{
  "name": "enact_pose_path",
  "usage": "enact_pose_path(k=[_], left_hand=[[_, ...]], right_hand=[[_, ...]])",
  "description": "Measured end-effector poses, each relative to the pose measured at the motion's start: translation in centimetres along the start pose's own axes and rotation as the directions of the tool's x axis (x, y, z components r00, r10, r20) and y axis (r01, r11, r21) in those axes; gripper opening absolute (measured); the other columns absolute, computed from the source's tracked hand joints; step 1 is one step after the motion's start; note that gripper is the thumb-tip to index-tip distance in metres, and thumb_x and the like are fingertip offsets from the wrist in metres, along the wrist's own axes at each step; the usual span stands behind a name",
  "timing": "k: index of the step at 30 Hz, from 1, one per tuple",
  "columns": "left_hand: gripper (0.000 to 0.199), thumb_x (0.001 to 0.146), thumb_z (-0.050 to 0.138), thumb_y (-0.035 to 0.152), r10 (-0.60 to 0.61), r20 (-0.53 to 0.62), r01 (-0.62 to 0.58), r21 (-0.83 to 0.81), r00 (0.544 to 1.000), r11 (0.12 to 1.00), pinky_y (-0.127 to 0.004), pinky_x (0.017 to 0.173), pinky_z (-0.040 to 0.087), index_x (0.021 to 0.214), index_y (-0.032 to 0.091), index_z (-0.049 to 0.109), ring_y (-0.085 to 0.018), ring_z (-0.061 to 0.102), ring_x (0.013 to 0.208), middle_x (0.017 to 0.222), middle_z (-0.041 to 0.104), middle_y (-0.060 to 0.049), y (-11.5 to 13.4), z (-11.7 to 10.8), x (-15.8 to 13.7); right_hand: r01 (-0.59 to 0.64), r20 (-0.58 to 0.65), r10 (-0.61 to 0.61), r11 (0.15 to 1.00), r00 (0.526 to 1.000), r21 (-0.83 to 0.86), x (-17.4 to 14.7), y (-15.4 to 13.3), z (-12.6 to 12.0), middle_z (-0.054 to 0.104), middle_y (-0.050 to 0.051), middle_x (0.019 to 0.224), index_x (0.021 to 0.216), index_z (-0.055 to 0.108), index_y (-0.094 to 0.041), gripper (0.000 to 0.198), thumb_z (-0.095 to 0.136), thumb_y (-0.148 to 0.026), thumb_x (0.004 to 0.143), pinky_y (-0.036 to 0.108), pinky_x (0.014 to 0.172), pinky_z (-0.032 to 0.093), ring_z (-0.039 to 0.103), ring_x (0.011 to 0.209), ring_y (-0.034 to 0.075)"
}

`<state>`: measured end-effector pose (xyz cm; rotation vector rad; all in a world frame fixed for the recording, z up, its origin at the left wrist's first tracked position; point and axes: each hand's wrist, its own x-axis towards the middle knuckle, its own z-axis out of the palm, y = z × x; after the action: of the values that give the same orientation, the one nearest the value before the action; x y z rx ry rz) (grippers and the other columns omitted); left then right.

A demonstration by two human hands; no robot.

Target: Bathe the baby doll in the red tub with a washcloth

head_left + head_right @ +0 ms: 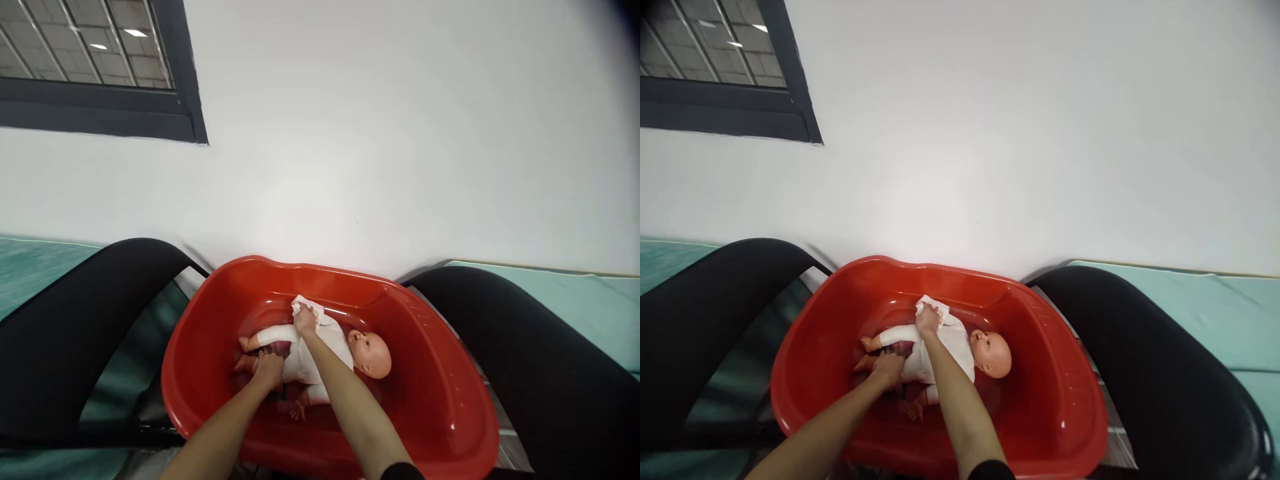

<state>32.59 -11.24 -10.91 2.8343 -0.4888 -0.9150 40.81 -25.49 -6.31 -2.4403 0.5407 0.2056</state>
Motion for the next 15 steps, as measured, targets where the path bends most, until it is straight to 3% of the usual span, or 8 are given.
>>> enact_pose_path(k=[4, 7, 10, 12, 15], left_hand=[[0.11, 0.061, 0.098, 0.027, -0.019, 0.042, 0.016, 0.09, 0.999, 0.996, -0.061, 0.124, 0.035, 0.159, 0.017, 0.05, -0.048, 0.037, 0.153, 0.168, 0.034, -0.028, 0.0, -0.1, 0.4], [0.103, 0.067, 0.095, 0.028, -0.019, 0.076, 0.011, 0.102, 0.997, 0.995, -0.059, 0.124, 0.034, 0.158, 0.012, 0.05, -0.046, 0.042, 0.151, 0.166, 0.038, -0.029, 0.1, -0.6, 0.0], [0.096, 0.071, 0.093, 0.031, -0.012, 0.088, 0.0, 0.128, 0.996, 0.992, -0.06, 0.125, 0.032, 0.157, 0.013, 0.052, -0.046, 0.039, 0.152, 0.164, 0.042, -0.028, 0.1, -1.1, -0.7], [0.103, 0.069, 0.095, 0.032, -0.018, 0.048, 0.014, 0.089, 0.999, 0.996, -0.062, 0.124, 0.031, 0.159, 0.014, 0.05, -0.049, 0.036, 0.153, 0.165, 0.04, -0.029, 0.0, -1.2, -1.0], [0.104, 0.061, 0.099, 0.023, -0.015, 0.012, 0.015, -0.03, 1.0, 0.999, -0.064, 0.122, 0.032, 0.154, 0.011, 0.055, -0.054, 0.037, 0.151, 0.162, 0.042, -0.032, -0.4, -0.7, -0.9]], right_hand=[[0.22, 0.159, -0.234, 0.97, 0.959, 0.103, 0.7, -2.0, 1.0, 0.076, 0.011, 0.118, 0.122, 0.077, -0.016, 0.041, 0.055, -0.007, 0.089, 0.031, 0.105, 0.047, 0.067, 0.114, 0.023], [0.314, 0.188, -0.343, 0.935, 0.92, 0.166, -0.4, -1.6, 0.0, 0.077, 0.009, 0.11, 0.109, 0.079, -0.014, 0.038, 0.054, -0.002, 0.082, 0.029, 0.103, 0.048, 0.068, 0.105, 0.021], [0.395, 0.198, -0.435, 0.894, 0.878, 0.21, -2.7, 1.2, -3.2, 0.076, 0.008, 0.114, 0.114, 0.077, -0.015, 0.046, 0.049, -0.002, 0.08, 0.03, 0.103, 0.049, 0.066, 0.106, 0.02], [0.477, 0.222, -0.515, 0.855, 0.828, 0.203, -4.8, 4.1, -6.2, 0.077, 0.008, 0.114, 0.117, 0.076, -0.015, 0.049, 0.048, -0.003, 0.08, 0.027, 0.096, 0.05, 0.066, 0.1, 0.019], [0.424, 0.265, -0.412, 0.906, 0.872, 0.012, -8.7, 8.3, -9.7, 0.077, 0.008, 0.107, 0.117, 0.076, -0.014, 0.045, 0.05, -0.003, 0.082, 0.022, 0.086, 0.048, 0.065, 0.092, 0.017]])
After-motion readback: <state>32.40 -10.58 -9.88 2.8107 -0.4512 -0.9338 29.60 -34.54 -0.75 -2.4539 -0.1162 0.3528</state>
